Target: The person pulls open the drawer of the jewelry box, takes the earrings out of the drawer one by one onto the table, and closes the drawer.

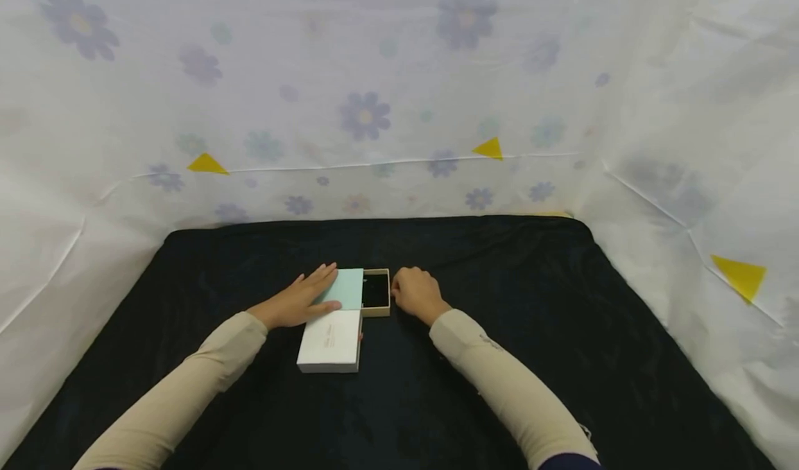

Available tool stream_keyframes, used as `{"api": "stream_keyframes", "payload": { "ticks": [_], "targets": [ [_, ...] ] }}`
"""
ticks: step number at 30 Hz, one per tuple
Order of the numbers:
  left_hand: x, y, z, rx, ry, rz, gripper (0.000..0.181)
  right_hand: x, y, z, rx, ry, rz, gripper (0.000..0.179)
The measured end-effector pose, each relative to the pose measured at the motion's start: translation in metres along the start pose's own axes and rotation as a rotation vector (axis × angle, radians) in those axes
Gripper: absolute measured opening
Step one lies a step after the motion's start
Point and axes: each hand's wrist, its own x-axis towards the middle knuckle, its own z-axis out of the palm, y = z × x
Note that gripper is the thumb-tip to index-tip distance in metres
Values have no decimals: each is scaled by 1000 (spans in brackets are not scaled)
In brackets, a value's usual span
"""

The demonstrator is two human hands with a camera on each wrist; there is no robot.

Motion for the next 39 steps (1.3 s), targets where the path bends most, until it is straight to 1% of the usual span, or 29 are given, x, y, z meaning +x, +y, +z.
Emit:
{"api": "stream_keyframes", "payload": {
  "ticks": [8, 13, 25, 32, 39],
  "targets": [
    [-1, -1, 1, -7, 13, 7, 79, -2, 8, -2, -8, -12, 43, 12],
    [-1, -1, 0, -6, 15, 7, 79, -5, 12, -5, 15, -18, 48, 13],
    [1, -4, 2, -2, 23, 13, 79, -6, 19, -5, 27, -18, 62, 13],
    [0, -3, 2, -9, 23, 11, 79, -7, 21, -5, 41, -10, 84, 12],
    [0, -4, 2, -10, 26, 14, 78, -9, 23, -7, 41, -11, 84, 12]
  ]
}}
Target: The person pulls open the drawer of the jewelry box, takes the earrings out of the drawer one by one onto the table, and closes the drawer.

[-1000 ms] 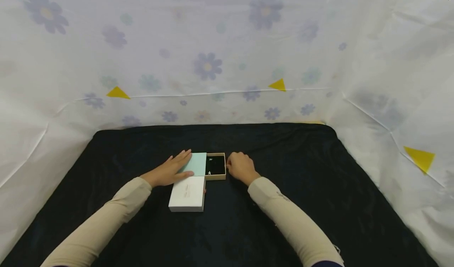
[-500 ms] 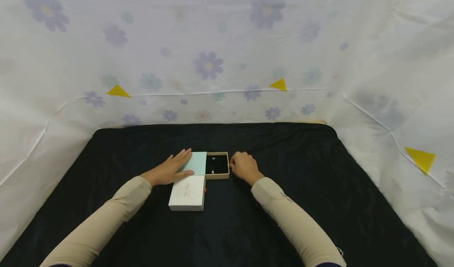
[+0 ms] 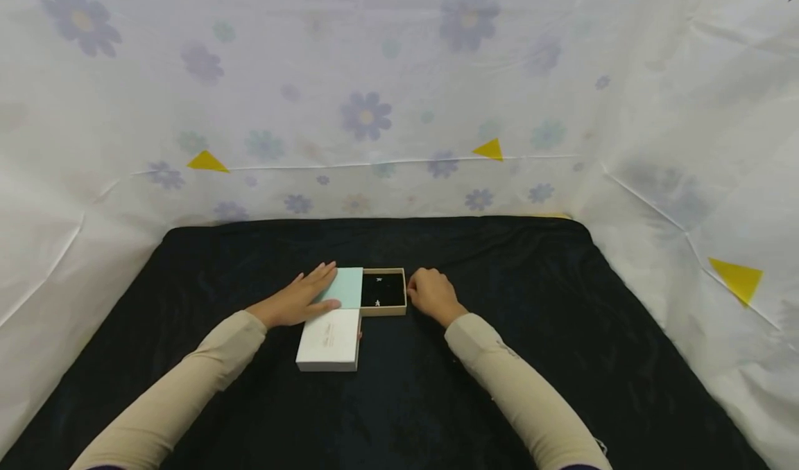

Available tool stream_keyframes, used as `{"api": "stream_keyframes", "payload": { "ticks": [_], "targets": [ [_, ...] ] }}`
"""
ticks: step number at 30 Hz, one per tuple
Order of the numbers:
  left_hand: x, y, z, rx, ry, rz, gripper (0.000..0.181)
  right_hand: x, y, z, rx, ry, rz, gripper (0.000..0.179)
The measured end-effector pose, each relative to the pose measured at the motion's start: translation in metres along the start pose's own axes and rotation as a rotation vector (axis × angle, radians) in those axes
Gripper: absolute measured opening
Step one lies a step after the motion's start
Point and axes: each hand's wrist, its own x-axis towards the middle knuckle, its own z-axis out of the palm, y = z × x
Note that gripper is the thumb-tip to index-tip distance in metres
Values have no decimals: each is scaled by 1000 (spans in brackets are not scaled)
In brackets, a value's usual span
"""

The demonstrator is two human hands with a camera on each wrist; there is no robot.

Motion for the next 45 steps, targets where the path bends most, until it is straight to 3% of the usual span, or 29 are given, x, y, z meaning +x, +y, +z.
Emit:
{"api": "stream_keyframes", "payload": {
  "ticks": [22, 35, 45],
  "targets": [
    [2, -1, 0, -3, -3, 14, 79, -1, 3, -1, 24, -2, -27, 12],
    [-1, -1, 2, -22, -6, 3, 79, 0, 1, -24, -2, -148, -75, 15],
    [0, 0, 0, -14, -8, 7, 79, 11, -27, -51, 46, -21, -119, 16]
  ]
}}
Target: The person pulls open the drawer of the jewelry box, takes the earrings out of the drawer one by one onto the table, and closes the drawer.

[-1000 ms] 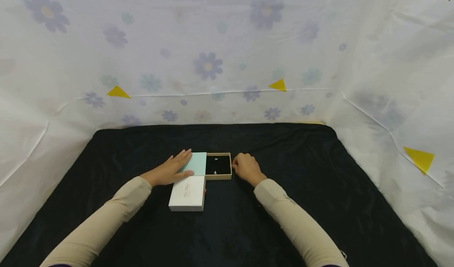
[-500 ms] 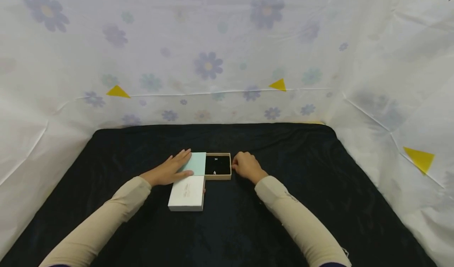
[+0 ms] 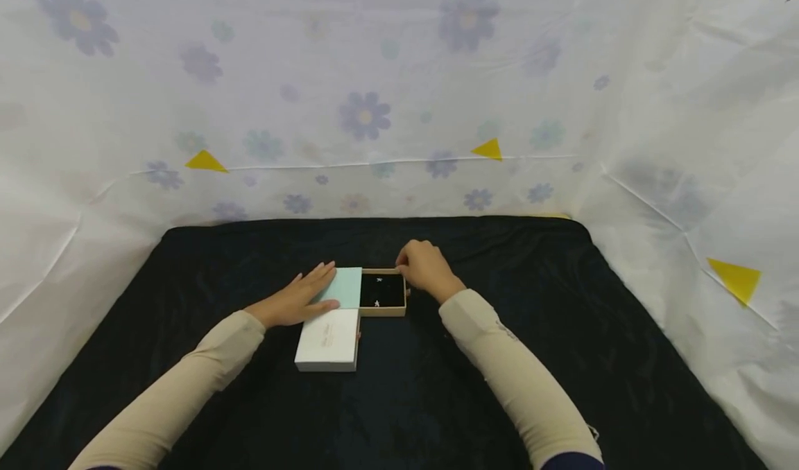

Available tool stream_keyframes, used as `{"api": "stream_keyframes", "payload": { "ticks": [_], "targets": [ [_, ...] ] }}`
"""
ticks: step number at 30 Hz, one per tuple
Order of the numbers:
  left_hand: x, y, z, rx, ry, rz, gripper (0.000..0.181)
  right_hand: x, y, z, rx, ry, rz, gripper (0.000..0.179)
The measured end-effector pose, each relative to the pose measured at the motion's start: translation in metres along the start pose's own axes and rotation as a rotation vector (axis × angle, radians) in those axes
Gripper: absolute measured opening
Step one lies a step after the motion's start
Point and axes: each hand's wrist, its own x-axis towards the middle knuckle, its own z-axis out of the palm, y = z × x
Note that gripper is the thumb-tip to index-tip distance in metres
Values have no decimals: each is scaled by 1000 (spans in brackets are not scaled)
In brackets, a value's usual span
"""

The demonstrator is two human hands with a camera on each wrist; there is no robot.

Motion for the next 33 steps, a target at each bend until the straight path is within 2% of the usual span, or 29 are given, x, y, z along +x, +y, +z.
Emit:
{"api": "stream_keyframes", "payload": {
  "ticks": [8, 16, 24, 33],
  "targets": [
    [-2, 1, 0, -10, -2, 0, 78, 19, -10, 3, 105, 16, 67, 14],
    [0, 1, -1, -15, -6, 4, 78, 25, -9, 18, 115, -4, 143, 12],
    [0, 3, -2, -18, -13, 3, 78, 27, -10, 27, 108, -17, 125, 10],
    [0, 1, -1, -29, -9, 7, 77, 30, -8, 38, 108, -31, 144, 9]
  ]
}}
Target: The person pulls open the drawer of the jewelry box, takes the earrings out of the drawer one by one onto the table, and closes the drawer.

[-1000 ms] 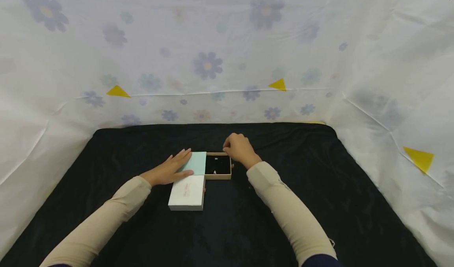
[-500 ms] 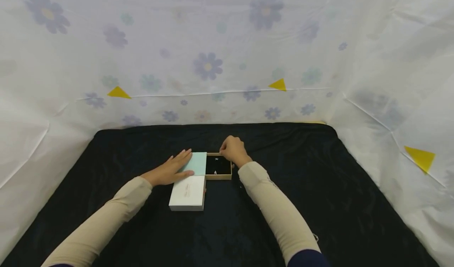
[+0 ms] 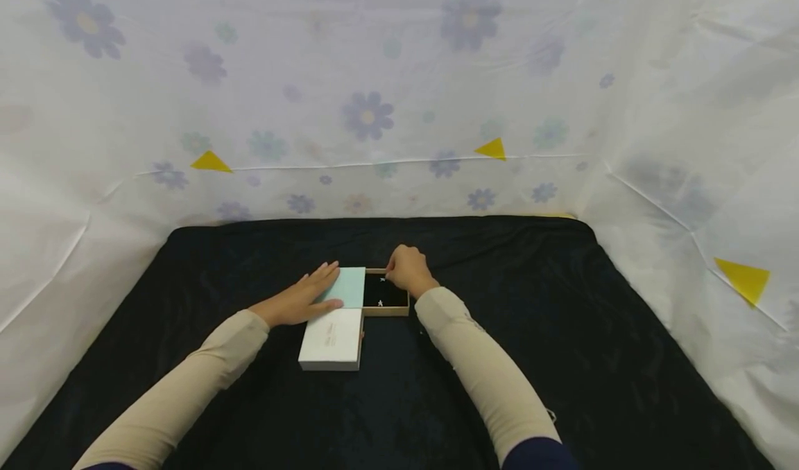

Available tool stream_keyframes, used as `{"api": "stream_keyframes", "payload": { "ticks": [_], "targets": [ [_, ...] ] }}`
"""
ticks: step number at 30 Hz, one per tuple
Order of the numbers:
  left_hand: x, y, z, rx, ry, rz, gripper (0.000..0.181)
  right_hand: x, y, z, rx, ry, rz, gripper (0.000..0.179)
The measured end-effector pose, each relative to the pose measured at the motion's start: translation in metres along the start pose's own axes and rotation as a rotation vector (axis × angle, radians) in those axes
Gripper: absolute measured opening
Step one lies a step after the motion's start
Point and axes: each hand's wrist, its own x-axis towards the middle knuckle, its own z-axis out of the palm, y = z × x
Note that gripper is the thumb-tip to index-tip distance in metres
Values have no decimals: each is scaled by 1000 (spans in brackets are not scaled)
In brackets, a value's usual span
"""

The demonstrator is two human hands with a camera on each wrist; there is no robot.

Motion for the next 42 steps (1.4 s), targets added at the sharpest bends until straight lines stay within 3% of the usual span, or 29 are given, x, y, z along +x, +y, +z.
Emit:
{"api": "stream_keyframes", "payload": {
  "ticks": [22, 42],
  "targets": [
    [2, -3, 3, 10, 2, -3, 78, 4, 0, 9, -84, 11, -28, 10],
    [1, -3, 2, 14, 7, -10, 78, 3, 0, 14, -96, 40, -51, 14]
  ]
}}
